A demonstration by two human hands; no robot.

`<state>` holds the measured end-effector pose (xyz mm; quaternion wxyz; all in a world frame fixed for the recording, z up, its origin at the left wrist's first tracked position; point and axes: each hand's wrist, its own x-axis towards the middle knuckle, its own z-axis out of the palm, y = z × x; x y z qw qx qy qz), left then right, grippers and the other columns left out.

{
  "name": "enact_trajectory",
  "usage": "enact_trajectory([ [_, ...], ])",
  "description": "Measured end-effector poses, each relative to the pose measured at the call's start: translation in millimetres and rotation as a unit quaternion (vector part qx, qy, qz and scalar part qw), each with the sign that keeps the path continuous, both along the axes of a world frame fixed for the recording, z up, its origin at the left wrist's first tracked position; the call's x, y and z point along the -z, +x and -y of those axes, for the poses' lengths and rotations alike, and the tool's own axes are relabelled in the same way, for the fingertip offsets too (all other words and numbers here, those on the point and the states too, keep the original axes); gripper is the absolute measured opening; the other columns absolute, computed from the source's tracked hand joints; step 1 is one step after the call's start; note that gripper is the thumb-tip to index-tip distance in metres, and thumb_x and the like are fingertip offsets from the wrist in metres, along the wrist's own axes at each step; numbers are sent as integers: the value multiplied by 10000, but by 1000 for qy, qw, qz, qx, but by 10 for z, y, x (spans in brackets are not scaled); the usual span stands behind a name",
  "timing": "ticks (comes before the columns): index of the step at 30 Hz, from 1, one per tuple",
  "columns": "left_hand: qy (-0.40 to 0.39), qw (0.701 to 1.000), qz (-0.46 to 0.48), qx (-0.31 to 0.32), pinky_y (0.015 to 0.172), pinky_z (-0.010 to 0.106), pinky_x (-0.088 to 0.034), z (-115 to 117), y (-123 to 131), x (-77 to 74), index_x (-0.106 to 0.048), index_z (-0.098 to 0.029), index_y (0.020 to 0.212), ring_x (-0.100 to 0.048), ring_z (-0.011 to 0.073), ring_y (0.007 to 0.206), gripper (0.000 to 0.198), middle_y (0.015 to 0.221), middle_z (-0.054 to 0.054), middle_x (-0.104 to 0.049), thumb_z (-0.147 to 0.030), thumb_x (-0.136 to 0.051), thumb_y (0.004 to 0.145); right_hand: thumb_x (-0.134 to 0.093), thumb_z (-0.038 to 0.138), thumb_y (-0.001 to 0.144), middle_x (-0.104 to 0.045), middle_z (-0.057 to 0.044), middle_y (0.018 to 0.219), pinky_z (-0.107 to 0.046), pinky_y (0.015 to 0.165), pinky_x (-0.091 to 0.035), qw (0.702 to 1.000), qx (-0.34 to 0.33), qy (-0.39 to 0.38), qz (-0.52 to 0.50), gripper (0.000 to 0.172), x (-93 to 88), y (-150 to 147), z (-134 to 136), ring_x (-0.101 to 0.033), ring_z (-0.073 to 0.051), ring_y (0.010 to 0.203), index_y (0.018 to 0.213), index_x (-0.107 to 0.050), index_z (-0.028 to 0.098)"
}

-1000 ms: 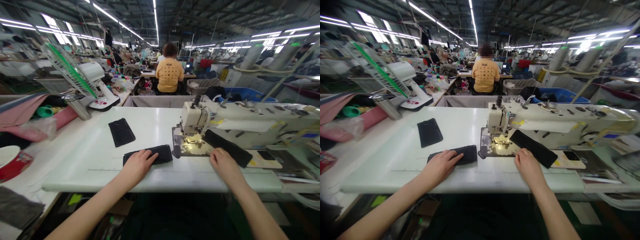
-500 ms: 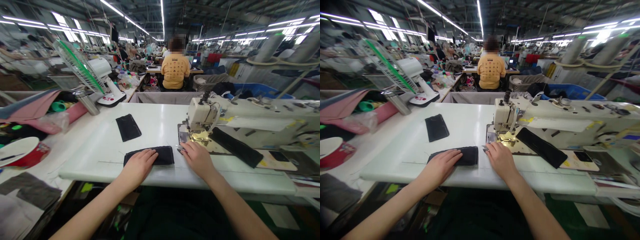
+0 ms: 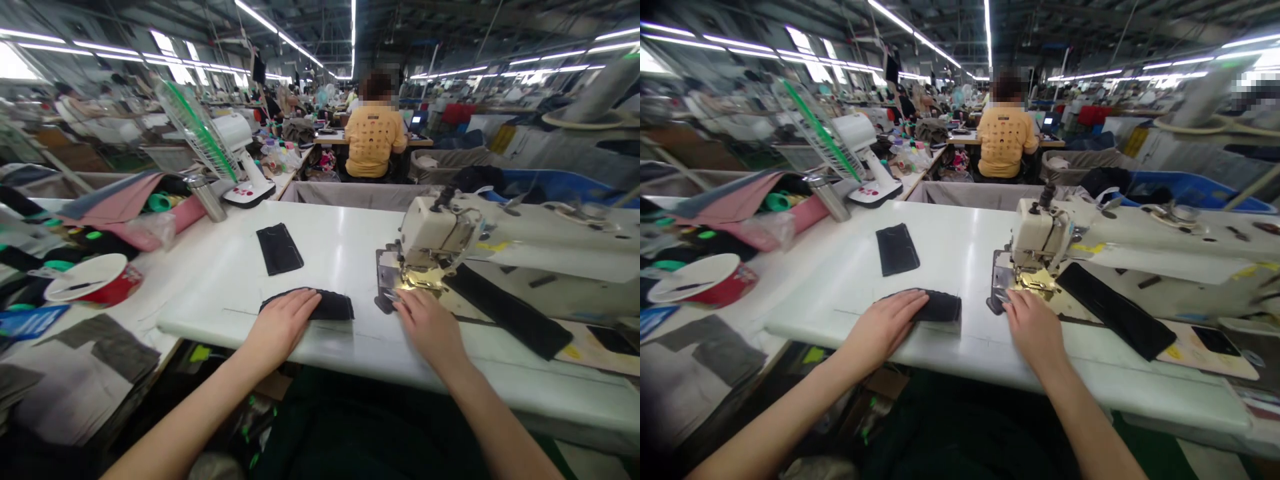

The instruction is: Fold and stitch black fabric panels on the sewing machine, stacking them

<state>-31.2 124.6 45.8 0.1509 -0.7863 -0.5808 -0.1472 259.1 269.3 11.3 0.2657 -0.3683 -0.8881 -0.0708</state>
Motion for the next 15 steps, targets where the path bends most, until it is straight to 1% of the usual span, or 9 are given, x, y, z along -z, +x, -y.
enact_trajectory([
  [3, 114, 991, 7, -67, 1010, 441, -530, -2, -345, -226, -591, -165, 1370, -579, 272, 1246, 429, 1396, 138, -609, -124, -460, 963, -329, 402, 1081, -687, -100, 1023, -361, 821, -481, 1000, -29, 8, -8, 423, 122, 171, -5, -641, -245, 942, 1175, -640, 133],
  [4, 153, 984, 5, -90, 997, 445, -526, -32, -491, -310, -608, -191, 1359, -590, 268, 1209, 422, 1379, 127, -623, -127, -480, 962, -320, 419, 1081, -686, -103, 1033, -364, 830, -483, 999, -35, 10, -15, 436, 161, 204, -12, -643, -247, 952, 1184, -631, 131],
  [6, 214, 970, 0, -114, 933, 435, -531, -144, -796, -469, -664, -239, 1295, -626, 250, 1077, 374, 1270, 92, -694, -149, -524, 960, -314, 439, 1079, -684, -108, 1050, -365, 830, -487, 999, -37, 20, -30, 449, 217, 233, -23, -648, -251, 964, 1187, -622, 131],
  [8, 239, 965, 11, -104, 884, 417, -530, -325, -1067, -603, -718, -251, 1202, -644, 232, 986, 312, 1148, 64, -748, -169, -537, 961, -311, 451, 1078, -684, -108, 1045, -363, 816, -489, 998, -36, 31, -38, 452, 241, 232, -30, -653, -252, 956, 1172, -622, 137],
  [9, 245, 965, 27, -93, 876, 413, -529, -437, -1175, -661, -736, -247, 1159, -649, 226, 969, 295, 1111, 57, -761, -171, -532, 960, -310, 456, 1077, -684, -107, 1040, -362, 813, -491, 998, -38, 37, -41, 452, 247, 228, -33, -656, -251, 950, 1170, -620, 142],
  [11, 254, 962, 73, -63, 909, 420, -525, -681, -1325, -758, -755, -239, 1093, -657, 218, 995, 292, 1087, 49, -771, -153, -517, 946, -310, 460, 1077, -684, -105, 1036, -364, 822, -492, 997, -46, 41, -44, 448, 257, 223, -41, -659, -250, 946, 1174, -614, 146],
  [13, 255, 957, 134, -23, 988, 442, -507, -916, -1409, -808, -764, -244, 1044, -652, 213, 1077, 311, 1101, 37, -771, -121, -509, 915, -314, 460, 1077, -683, -105, 1039, -369, 827, -492, 997, -48, 40, -43, 440, 274, 228, -50, -662, -251, 949, 1187, -605, 147],
  [15, 225, 953, 200, 17, 1076, 473, -465, -1097, -1476, -770, -772, -247, 983, -622, 215, 1191, 320, 1141, 29, -761, -100, -512, 869, -317, 460, 1077, -682, -105, 1043, -370, 821, -493, 997, -46, 37, -43, 435, 294, 239, -56, -664, -251, 951, 1194, -598, 149],
])
